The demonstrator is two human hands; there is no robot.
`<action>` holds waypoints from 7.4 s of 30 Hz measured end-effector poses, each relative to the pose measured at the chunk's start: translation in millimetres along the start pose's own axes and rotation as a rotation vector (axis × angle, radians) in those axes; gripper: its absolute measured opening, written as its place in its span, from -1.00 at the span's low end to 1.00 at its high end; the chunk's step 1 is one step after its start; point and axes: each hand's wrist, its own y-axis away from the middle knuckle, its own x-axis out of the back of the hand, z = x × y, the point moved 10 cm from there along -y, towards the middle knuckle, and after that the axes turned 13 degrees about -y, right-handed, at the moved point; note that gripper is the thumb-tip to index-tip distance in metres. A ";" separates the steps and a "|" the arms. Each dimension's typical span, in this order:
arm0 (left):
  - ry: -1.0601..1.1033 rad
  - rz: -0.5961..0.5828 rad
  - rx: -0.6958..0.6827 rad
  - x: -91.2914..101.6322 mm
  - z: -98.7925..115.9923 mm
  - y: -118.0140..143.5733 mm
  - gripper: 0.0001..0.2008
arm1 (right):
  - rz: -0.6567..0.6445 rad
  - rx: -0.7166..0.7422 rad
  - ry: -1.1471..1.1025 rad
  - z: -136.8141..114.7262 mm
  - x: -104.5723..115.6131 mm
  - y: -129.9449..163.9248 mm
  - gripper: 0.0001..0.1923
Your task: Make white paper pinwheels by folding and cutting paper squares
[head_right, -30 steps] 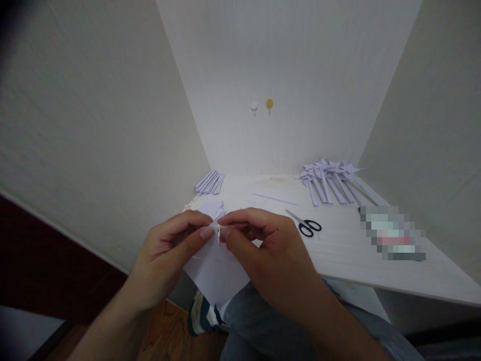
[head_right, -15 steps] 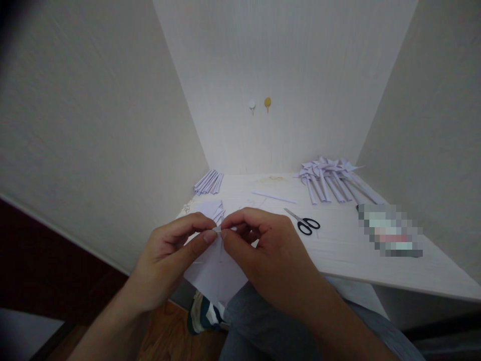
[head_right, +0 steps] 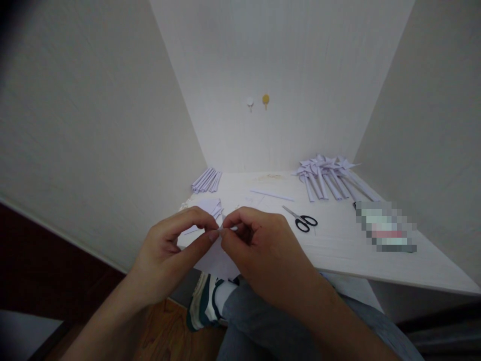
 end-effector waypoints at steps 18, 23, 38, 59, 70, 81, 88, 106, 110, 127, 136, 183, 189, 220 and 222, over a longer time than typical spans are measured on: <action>0.419 -0.042 0.224 -4.1 -26.5 6.7 -0.95 | -0.121 -0.014 -0.201 1.2 -4.9 -0.7 -0.88; 0.520 -0.030 0.293 -2.6 -30.2 8.2 -0.90 | -0.091 0.022 -0.177 -5.0 -3.4 -1.3 -0.87; 0.638 -0.076 0.334 -9.4 -29.6 8.1 -0.88 | -0.088 0.028 -0.229 -5.1 -3.9 -1.8 -0.87; 0.685 -0.153 0.408 -18.6 -36.0 13.4 -0.87 | -0.117 0.037 -0.147 -9.5 -6.2 -0.2 -0.87; 0.696 -0.163 0.421 -23.4 -44.1 12.0 -0.82 | -0.209 0.001 -0.209 0.9 -11.1 -2.0 -0.84; 0.630 -0.105 0.310 -16.5 -38.3 9.6 -0.94 | -0.222 -0.057 -0.230 10.7 -15.2 -4.7 -0.84; 0.528 -0.024 0.257 -7.0 -39.0 9.7 -0.96 | -0.267 -0.126 -0.397 20.2 -23.3 -7.6 -0.85; 0.436 0.009 0.251 -10.7 -40.8 7.1 -0.97 | -0.260 -0.160 -0.472 32.4 -29.0 -13.1 -0.98; 0.477 -0.021 0.262 -16.6 -43.7 8.3 -0.95 | -0.286 -0.199 -0.514 38.1 -31.9 -14.6 -0.96; 0.309 -0.006 0.271 -11.5 -48.5 11.7 -0.94 | -0.222 -0.227 -0.405 40.0 -26.6 -12.6 -0.84; 0.321 0.049 0.334 -5.8 -52.3 11.2 -0.94 | -0.212 -0.211 -0.381 40.4 -26.5 -13.6 -0.93; -0.265 0.041 -0.220 -155.7 -94.3 -131.7 -0.92 | -0.001 -0.282 -0.294 196.8 92.5 -121.0 -0.88; -0.130 -0.007 -0.188 -191.9 -129.7 -150.4 -0.94 | -0.009 -0.210 -0.233 232.5 109.8 -143.7 -0.89; 0.160 0.098 0.350 -194.6 -200.0 -133.7 -0.63 | 0.237 -0.033 -0.251 199.5 127.0 -120.7 -0.82; 0.341 0.034 0.430 -207.5 -210.6 -133.6 -0.56 | 0.245 -0.017 -0.255 195.2 127.3 -120.1 -0.82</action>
